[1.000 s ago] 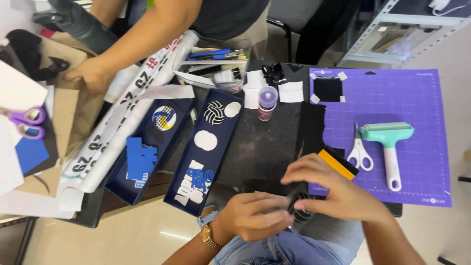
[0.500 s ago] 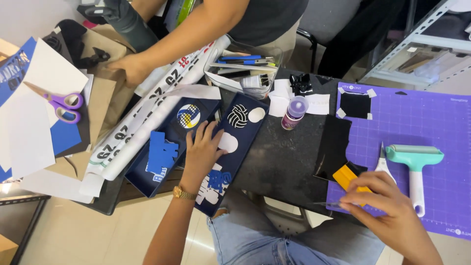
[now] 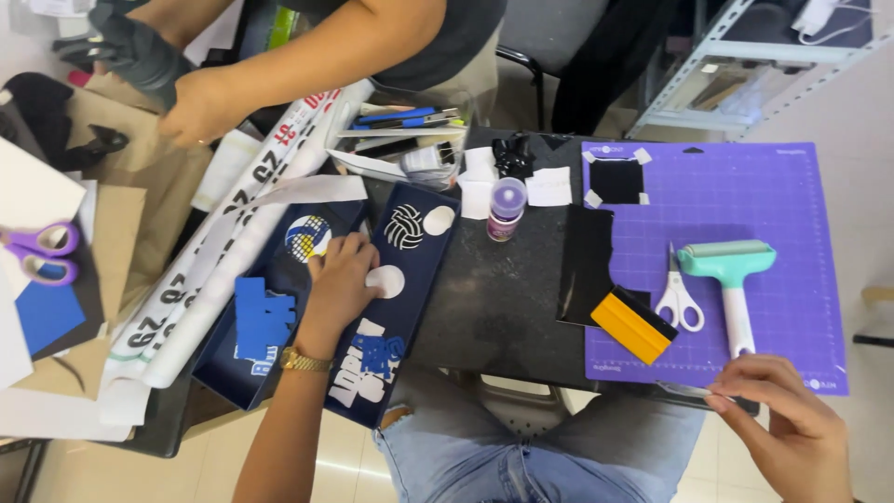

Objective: Peeling small vinyl stickers from a backing sheet and preparing them using tools like scissors and a squeegee.

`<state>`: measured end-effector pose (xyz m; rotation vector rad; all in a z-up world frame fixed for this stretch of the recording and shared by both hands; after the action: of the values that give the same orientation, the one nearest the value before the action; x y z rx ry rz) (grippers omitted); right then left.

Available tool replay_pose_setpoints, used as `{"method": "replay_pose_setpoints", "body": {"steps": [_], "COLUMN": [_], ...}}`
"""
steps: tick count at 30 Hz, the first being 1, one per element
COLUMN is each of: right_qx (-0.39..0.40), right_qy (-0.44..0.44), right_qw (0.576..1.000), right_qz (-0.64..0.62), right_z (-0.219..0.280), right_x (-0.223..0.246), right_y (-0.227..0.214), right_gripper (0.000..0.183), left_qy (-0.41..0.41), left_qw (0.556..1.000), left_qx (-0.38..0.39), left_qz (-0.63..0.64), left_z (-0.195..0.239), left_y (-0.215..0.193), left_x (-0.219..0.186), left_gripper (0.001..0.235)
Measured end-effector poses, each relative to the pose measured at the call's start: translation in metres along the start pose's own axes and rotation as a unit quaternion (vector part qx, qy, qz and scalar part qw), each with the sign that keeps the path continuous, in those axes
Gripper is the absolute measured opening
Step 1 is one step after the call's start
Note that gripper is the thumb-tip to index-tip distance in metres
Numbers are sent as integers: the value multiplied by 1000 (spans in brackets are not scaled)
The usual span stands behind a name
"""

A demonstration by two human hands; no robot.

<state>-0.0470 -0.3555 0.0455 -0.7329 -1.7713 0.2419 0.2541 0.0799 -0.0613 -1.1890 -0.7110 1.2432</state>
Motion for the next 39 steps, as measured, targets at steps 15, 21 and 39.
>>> {"method": "replay_pose_setpoints", "body": {"steps": [15,21,39], "right_qx": [72,99,-173], "right_qy": [54,134,134], "right_qw": [994,937,964], "right_qz": [-58,307,149], "right_z": [-14,-28,13], "right_x": [-31,-80,-104], "right_y": [48,96,-6], "right_gripper": [72,87,91], "left_qy": [-4,165,243], "left_qw": [953,954,959], "left_qx": [-22,30,-145], "left_qz": [304,250,31], "left_z": [70,90,96], "left_y": [-6,88,70], "left_x": [-30,-184,-264], "left_gripper": [37,30,41]}}
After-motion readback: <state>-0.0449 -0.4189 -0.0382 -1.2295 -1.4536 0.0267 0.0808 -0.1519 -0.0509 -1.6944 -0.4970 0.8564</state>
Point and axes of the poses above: each hand's wrist, its own z-axis away from the middle knuckle, its own y-axis out of the palm, x = y × z, the point moved 10 cm from there along -z, towards the middle knuckle, and after that the axes turned 6 degrees about -y, right-handed, at the moved point
